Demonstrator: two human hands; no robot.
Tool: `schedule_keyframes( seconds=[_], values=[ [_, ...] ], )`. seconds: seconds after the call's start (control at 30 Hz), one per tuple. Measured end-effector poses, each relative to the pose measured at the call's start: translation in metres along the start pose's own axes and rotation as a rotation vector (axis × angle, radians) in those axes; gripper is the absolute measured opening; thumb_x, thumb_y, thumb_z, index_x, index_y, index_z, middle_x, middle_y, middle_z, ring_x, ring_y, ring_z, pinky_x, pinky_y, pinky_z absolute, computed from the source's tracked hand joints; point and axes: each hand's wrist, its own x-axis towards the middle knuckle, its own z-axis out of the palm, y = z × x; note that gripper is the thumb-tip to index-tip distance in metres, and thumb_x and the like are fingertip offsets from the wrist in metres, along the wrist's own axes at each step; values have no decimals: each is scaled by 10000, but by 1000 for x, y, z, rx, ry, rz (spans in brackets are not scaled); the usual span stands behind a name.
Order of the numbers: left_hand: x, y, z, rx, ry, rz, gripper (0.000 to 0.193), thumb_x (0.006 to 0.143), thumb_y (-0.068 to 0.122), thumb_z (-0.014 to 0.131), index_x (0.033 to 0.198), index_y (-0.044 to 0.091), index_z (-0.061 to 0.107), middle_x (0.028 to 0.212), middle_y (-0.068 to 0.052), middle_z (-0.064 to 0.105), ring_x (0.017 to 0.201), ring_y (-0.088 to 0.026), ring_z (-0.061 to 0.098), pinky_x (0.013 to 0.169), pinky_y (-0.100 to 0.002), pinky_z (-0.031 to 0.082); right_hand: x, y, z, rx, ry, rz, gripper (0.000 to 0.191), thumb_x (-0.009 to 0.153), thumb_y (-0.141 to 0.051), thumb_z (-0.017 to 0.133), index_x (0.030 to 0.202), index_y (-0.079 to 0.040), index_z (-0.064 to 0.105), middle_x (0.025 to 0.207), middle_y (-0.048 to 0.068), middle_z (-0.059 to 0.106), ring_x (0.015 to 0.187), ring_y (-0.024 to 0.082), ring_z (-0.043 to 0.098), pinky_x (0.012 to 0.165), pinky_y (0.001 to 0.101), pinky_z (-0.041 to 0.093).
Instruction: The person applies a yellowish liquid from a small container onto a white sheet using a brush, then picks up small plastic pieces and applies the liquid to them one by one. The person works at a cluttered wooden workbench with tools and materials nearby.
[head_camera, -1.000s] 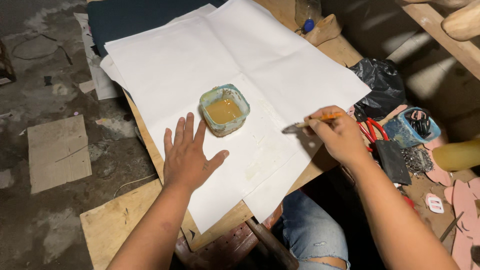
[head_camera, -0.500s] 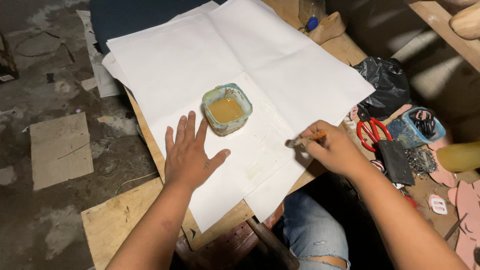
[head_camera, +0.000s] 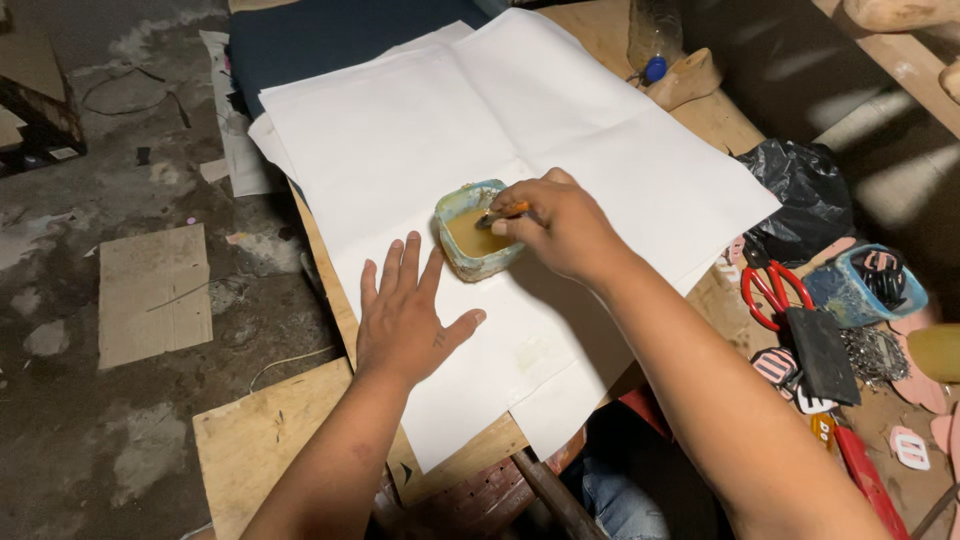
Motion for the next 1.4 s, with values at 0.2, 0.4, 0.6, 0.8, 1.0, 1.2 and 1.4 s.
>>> schedule_keyframes(
  seconds=[0.2, 0.4, 0.6, 0.8, 1.0, 1.2, 1.4],
  values=[
    [0, -3, 1, 12, -14, -3, 1017, 834, 781, 481, 1562, 104, 264, 1649, -184, 123, 1534, -312, 27, 1205, -509, -40, 0, 14, -41, 367, 155, -108, 264, 1012, -255, 703, 1161, -38, 677, 1023, 99, 708, 870, 154, 628, 762, 286, 531],
    [1, -4, 4, 13, 5, 10, 1015, 843, 786, 462, 1554, 91, 262, 1642, -199, 120, 1529, -324, 24, 1197, -520, -43, -1, 61, -69, 491, 133, 186, 194, 1018, -183, 626, 1107, -25, 557, 994, 102, 719, 819, 161, 726, 714, 293, 613],
    [3, -7, 8, 7, 20, 22, 1018, 842, 786, 464, 1549, 80, 271, 1634, -207, 133, 1525, -338, 30, 1194, -532, -44, 43, 97, -11, 501, 74, 247, 153, 970, -71, 653, 1079, -18, 560, 972, 100, 711, 847, 141, 716, 782, 289, 618],
    [2, -7, 9, 9, 26, 19, 1013, 841, 781, 472, 1547, 81, 280, 1633, -208, 140, 1525, -336, 39, 1197, -531, -41, 76, 100, 0, 459, 58, 136, 126, 950, -52, 661, 1054, -15, 600, 987, 60, 727, 858, 105, 688, 800, 255, 581],
    [3, -5, 8, 35, -2, 9, 1031, 842, 786, 450, 1596, 107, 268, 1684, -200, 123, 1520, -324, 28, 1191, -528, -32, 9, 97, -37, 174, -105, 323, 117, 919, -86, 683, 1006, -22, 638, 839, 78, 728, 732, 138, 673, 690, 277, 541],
    [3, -1, 4, 61, -26, -13, 1036, 834, 789, 448, 1599, 117, 259, 1688, -191, 111, 1517, -313, 21, 1192, -518, -32, -10, 100, -53, 316, -78, 294, 123, 920, -77, 672, 1016, -9, 633, 868, 86, 731, 753, 138, 696, 708, 280, 566],
    [3, -1, 2, 50, -29, -14, 1010, 834, 795, 457, 1551, 107, 272, 1642, -186, 123, 1530, -312, 26, 1205, -513, -35, 51, 90, -10, 509, 68, 148, 150, 944, -88, 673, 1053, -17, 600, 977, 44, 736, 871, 97, 709, 807, 256, 587]
  ],
)
